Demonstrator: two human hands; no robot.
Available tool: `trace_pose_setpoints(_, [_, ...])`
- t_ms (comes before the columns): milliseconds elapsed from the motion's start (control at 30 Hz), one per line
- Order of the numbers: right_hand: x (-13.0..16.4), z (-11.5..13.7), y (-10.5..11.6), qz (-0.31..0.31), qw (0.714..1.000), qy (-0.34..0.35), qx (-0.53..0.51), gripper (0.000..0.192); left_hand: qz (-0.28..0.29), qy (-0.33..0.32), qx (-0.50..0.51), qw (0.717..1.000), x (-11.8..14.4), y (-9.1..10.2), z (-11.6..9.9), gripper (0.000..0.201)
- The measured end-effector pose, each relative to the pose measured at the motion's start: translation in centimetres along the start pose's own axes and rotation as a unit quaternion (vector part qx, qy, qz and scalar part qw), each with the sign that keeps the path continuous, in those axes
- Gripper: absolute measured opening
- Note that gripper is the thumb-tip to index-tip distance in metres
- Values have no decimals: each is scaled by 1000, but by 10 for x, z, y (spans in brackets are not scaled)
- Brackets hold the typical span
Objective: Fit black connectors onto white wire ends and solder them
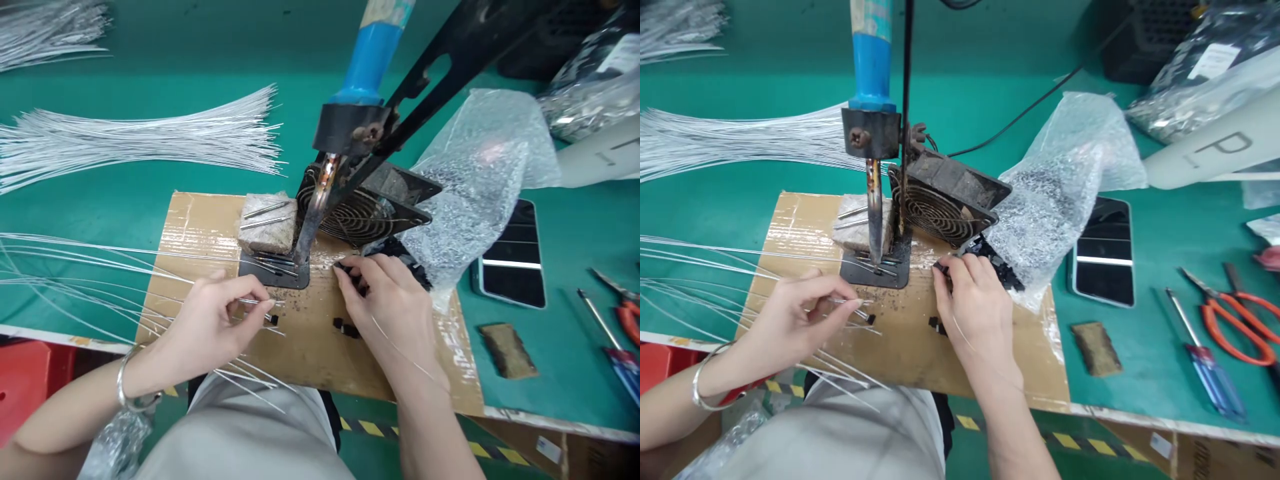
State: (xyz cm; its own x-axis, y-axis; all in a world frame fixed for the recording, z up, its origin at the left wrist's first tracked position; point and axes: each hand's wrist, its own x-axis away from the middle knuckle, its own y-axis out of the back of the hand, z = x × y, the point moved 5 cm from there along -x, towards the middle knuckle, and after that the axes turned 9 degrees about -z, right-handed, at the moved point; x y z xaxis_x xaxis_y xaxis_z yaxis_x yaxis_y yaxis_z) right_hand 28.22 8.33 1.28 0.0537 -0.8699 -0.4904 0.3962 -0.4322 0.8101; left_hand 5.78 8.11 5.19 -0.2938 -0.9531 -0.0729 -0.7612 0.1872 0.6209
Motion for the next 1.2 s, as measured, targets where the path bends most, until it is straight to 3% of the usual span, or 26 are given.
trace_pose_setpoints(333, [6,9,6,-32,999,36,12,16,43,121,84,988,-6,-3,13,18])
trace_pose_setpoints(700, [9,19,15,-59,998,19,-9,14,57,145,117,981,-12,-7,16,16])
trace_pose_setpoints(833, [24,46,33,-36,988,14,-149,4,60,139,110,982,-15,-9,17,15])
trace_pose_setpoints(967, [48,91,35,55,968,97,-226,27,64,146,116,981,-17,-11,20,13])
trace_pose_setpoints(1100, [61,127,19,95,950,180,-236,37,54,141,107,983,-19,-13,22,11])
trace_pose_setpoints(1200, [64,147,5,138,928,270,-215,27,51,135,116,983,-20,-14,23,11])
